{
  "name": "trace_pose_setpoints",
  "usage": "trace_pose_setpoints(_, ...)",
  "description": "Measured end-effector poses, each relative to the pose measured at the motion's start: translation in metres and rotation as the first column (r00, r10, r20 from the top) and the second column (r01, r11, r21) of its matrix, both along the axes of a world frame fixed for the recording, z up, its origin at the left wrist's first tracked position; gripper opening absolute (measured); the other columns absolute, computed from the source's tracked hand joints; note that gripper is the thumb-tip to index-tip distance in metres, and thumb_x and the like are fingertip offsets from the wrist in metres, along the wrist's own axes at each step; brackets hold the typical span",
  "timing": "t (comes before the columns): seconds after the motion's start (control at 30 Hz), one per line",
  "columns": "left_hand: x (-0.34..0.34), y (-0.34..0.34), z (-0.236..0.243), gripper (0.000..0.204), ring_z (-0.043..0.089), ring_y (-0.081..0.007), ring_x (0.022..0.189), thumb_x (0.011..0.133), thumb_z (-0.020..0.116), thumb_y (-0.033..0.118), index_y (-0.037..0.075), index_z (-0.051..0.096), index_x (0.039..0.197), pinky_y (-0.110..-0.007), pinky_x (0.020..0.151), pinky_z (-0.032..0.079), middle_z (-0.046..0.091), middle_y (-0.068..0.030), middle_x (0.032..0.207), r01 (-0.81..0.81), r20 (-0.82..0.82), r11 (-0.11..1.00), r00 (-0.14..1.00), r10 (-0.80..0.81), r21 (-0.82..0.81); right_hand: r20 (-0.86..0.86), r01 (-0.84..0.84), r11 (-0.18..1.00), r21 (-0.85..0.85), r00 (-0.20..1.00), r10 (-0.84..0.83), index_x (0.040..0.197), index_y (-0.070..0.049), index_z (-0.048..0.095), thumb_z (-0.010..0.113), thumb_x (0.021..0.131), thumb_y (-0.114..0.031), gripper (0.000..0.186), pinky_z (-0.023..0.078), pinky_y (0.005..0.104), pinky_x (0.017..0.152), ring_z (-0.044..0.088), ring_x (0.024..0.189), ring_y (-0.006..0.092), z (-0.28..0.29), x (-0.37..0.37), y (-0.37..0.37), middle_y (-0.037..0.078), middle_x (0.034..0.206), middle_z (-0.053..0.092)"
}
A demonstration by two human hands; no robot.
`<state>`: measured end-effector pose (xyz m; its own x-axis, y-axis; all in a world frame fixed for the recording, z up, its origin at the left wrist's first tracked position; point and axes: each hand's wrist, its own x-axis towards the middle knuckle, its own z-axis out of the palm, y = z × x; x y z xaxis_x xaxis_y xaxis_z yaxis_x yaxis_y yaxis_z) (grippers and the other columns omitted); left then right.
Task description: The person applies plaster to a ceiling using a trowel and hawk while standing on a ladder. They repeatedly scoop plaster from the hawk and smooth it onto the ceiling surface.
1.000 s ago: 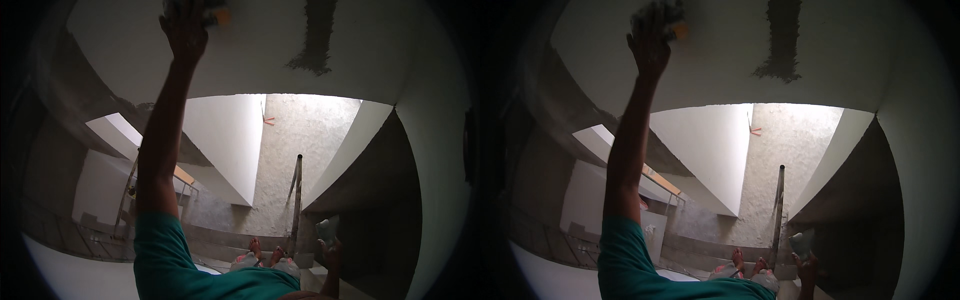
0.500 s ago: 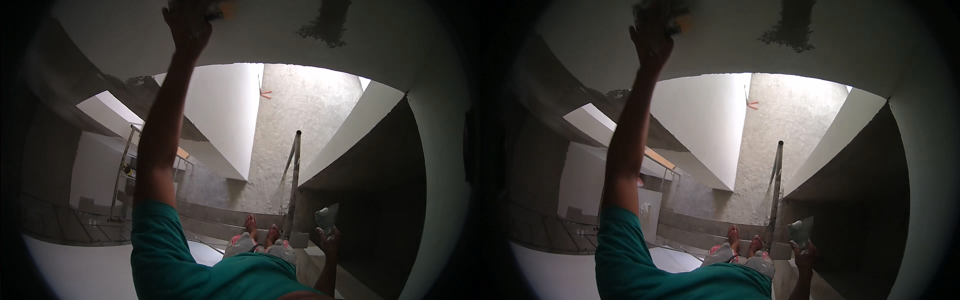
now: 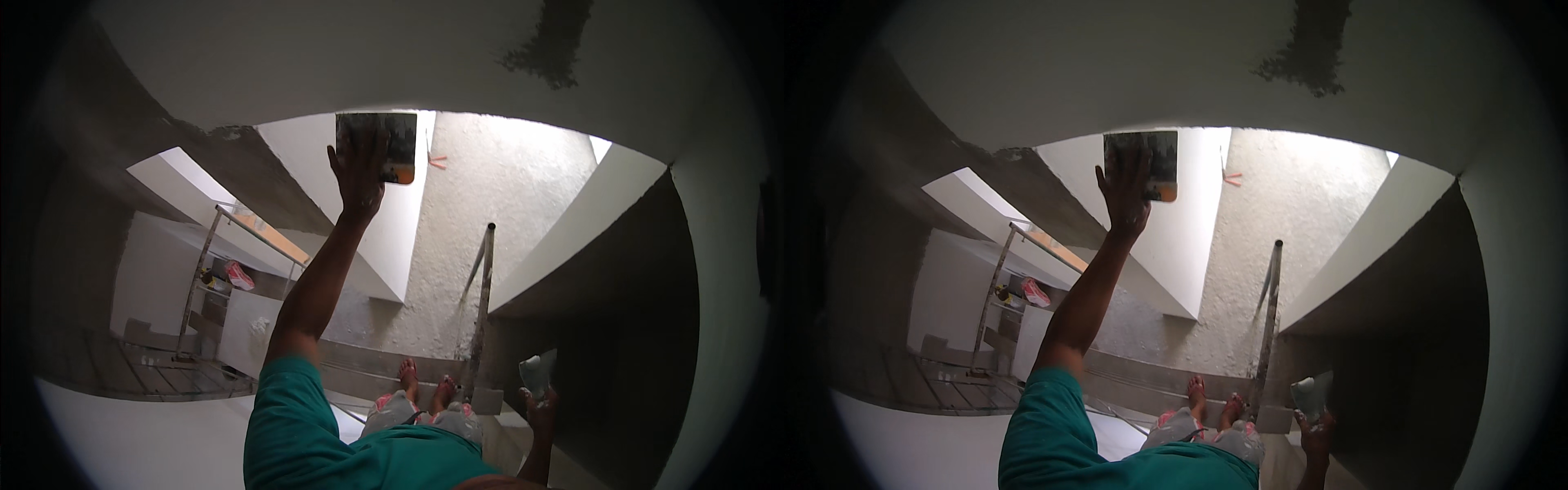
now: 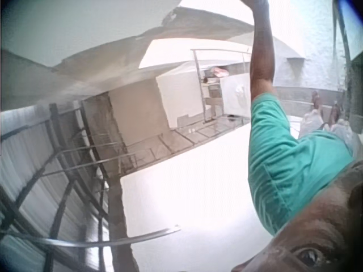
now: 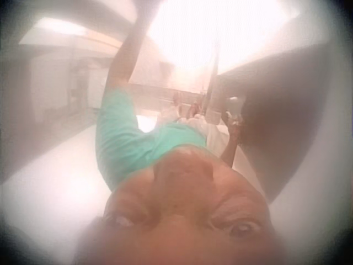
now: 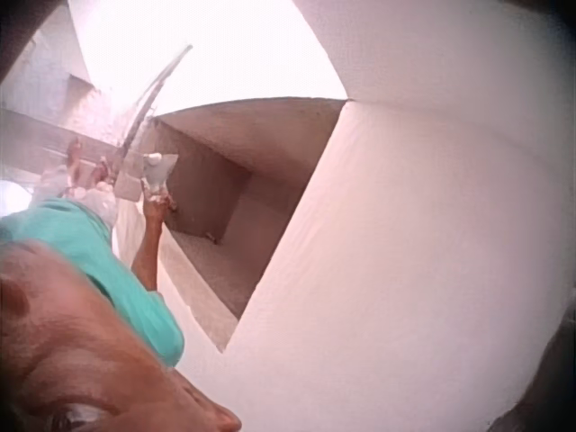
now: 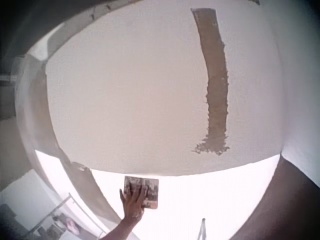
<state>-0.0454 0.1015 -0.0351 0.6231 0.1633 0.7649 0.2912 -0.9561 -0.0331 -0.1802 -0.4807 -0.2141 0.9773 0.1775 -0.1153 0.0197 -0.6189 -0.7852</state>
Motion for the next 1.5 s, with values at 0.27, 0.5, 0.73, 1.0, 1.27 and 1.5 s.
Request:
trace_pose_setpoints(0.27, -0.013, 0.078, 0.245, 0.077, 0.027, -0.0352, 0.142, 0.078, 0.055, 0.016, 0.021, 0.029, 0.15, -0.063, 0.107, 0.022, 0.032, -0.0062, 0.154, -0.231, 0.364, 0.915, 0.926, 0.102, 0.33, 0.156, -0.023, 0.998, -0.052, 0.987, 0.031, 0.098, -0.001, 0.064, 0.077, 0.072, -0.017, 0.033, 0.051, 0.039, 0.067, 0.066, 0.073, 0.0261, 0.007, -0.003, 0.021, 0.014, 0.081, 0.067)
trace_pose_setpoints(0.5, -0.004, 0.091, 0.326, 0.068, 0.031, -0.0417, 0.138, 0.081, 0.043, 0.001, 0.016, 0.036, 0.147, -0.065, 0.11, 0.016, 0.036, -0.0148, 0.15, -0.198, 0.329, 0.95, 0.938, 0.111, 0.243, -0.099, -0.038, 0.989, 0.144, 0.994, 0.053, 0.096, 0.0, 0.064, 0.071, 0.078, -0.011, 0.022, 0.052, 0.0307, 0.063, 0.067, 0.07, 0.0142, 0.087, 0.0, 0.07, 0.013, 0.079, 0.068)
trace_pose_setpoints(0.73, 0.003, 0.089, 0.248, 0.061, 0.032, -0.0405, 0.138, 0.087, 0.044, 0.004, 0.015, 0.036, 0.147, -0.064, 0.111, 0.016, 0.036, -0.0131, 0.151, -0.17, 0.237, 0.968, 0.964, 0.124, 0.184, -0.124, -0.038, 0.992, 0.117, 0.991, 0.052, 0.097, 0.002, 0.064, 0.072, 0.076, -0.008, 0.023, 0.051, 0.0332, 0.07, 0.067, 0.077, 0.0164, 0.025, -0.002, 0.038, 0.012, 0.082, 0.07)
trace_pose_setpoints(1.0, 0.002, 0.067, 0.043, 0.085, 0.027, -0.0463, 0.138, 0.072, 0.071, 0.006, 0.025, 0.035, 0.147, -0.069, 0.103, 0.023, 0.034, -0.0095, 0.152, -0.123, 0.193, 0.989, 0.975, 0.105, 0.084, -0.139, -0.062, 0.998, 0.015, 0.988, 0.064, 0.096, 0.002, 0.064, 0.073, 0.076, -0.01, 0.025, 0.051, 0.035, 0.071, 0.067, 0.077, 0.0186, 0.049, 0.002, 0.045, 0.013, 0.083, 0.07)
trace_pose_setpoints(1.27, -0.026, 0.032, 0.011, 0.096, 0.027, -0.0379, 0.141, 0.064, 0.073, -0.002, 0.023, 0.034, 0.148, -0.065, 0.108, 0.019, 0.034, -0.005, 0.153, -0.078, 0.014, 0.996, 0.997, 0.077, 0.049, -0.093, -0.047, 0.998, 0.047, 0.994, 0.051, 0.097, 0.0, 0.064, 0.076, 0.074, -0.015, 0.03, 0.05, 0.0375, 0.071, 0.067, 0.078, 0.0229, 0.046, -0.002, 0.038, 0.014, 0.083, 0.069)
trace_pose_setpoints(1.5, 0.009, 0.024, 0.23, 0.075, 0.032, -0.0387, 0.138, 0.079, 0.058, 0.009, 0.024, 0.033, 0.148, -0.066, 0.102, 0.027, 0.037, -0.0073, 0.151, -0.154, 0.342, 0.92, 0.94, 0.024, 0.359, 0.055, -0.05, 0.998, -0.034, 0.997, 0.052, 0.099, -0.002, 0.065, 0.078, 0.074, -0.021, 0.034, 0.05, 0.039, 0.073, 0.067, 0.079, 0.0268, 0.01, -0.007, 0.026, 0.014, 0.085, 0.069)
